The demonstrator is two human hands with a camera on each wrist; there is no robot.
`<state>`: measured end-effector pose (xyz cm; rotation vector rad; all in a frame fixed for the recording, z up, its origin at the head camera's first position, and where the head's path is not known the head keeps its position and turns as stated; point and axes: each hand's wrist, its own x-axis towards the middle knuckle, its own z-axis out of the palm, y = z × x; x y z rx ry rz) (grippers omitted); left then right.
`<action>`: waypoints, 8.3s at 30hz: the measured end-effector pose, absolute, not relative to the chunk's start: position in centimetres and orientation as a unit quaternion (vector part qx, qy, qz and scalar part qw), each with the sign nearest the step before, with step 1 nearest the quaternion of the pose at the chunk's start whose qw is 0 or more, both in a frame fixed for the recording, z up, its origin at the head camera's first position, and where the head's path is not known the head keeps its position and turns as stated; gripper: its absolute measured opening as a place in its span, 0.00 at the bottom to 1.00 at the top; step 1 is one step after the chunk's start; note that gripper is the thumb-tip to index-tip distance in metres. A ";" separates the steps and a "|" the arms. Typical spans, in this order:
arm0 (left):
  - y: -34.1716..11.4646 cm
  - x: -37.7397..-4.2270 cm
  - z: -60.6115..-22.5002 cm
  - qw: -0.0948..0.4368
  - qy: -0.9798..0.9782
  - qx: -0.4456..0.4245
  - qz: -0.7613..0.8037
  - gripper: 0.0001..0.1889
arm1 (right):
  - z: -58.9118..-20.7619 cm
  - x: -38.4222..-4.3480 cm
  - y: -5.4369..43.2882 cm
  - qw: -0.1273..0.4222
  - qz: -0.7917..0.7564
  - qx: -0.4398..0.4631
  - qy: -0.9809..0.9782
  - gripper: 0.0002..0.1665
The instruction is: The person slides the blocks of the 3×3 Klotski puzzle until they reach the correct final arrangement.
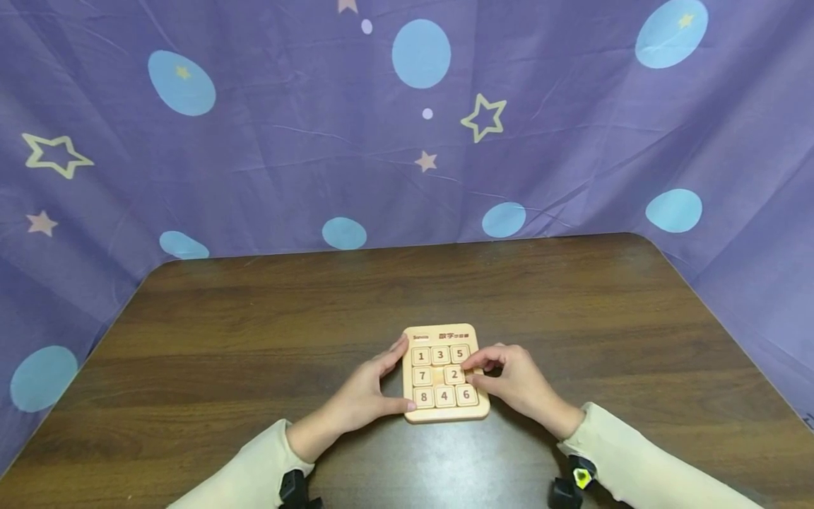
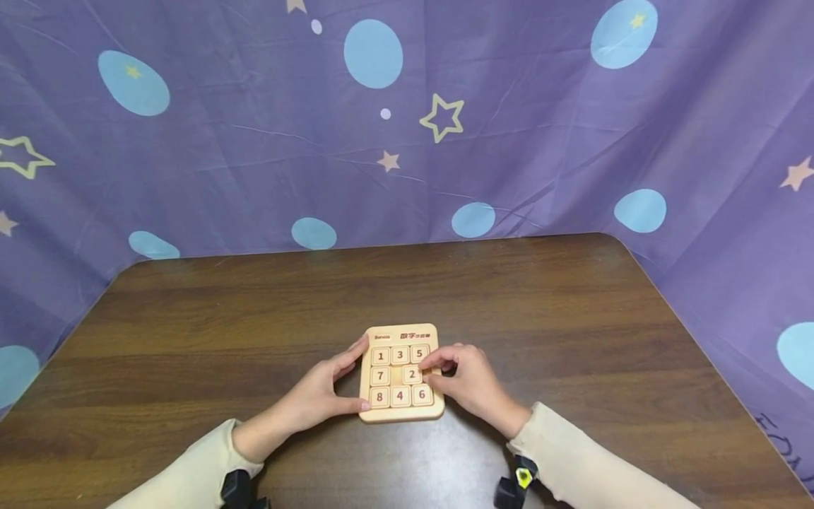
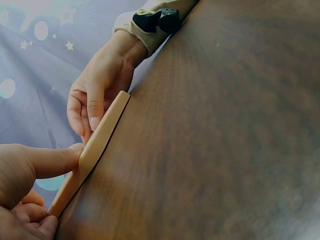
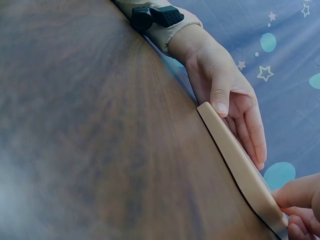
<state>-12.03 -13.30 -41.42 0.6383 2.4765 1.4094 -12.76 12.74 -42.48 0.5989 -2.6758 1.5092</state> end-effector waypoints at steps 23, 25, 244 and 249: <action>-13.2 -11.9 -41.2 0.116 0.848 0.202 0.475 0.50 | -42.7 -12.7 12.0 0.008 0.490 0.170 -0.855 0.10; -13.2 -11.9 -41.2 0.118 0.849 0.198 0.475 0.50 | -42.7 -12.7 12.0 0.010 0.490 0.170 -0.855 0.09; -13.3 -11.9 -41.6 0.109 0.849 0.215 0.469 0.49 | -42.6 -15.3 9.1 0.024 0.507 0.205 -0.837 0.12; -13.3 -11.9 -41.5 0.111 0.847 0.218 0.472 0.49 | -42.6 -15.3 9.0 0.027 0.495 0.204 -0.844 0.13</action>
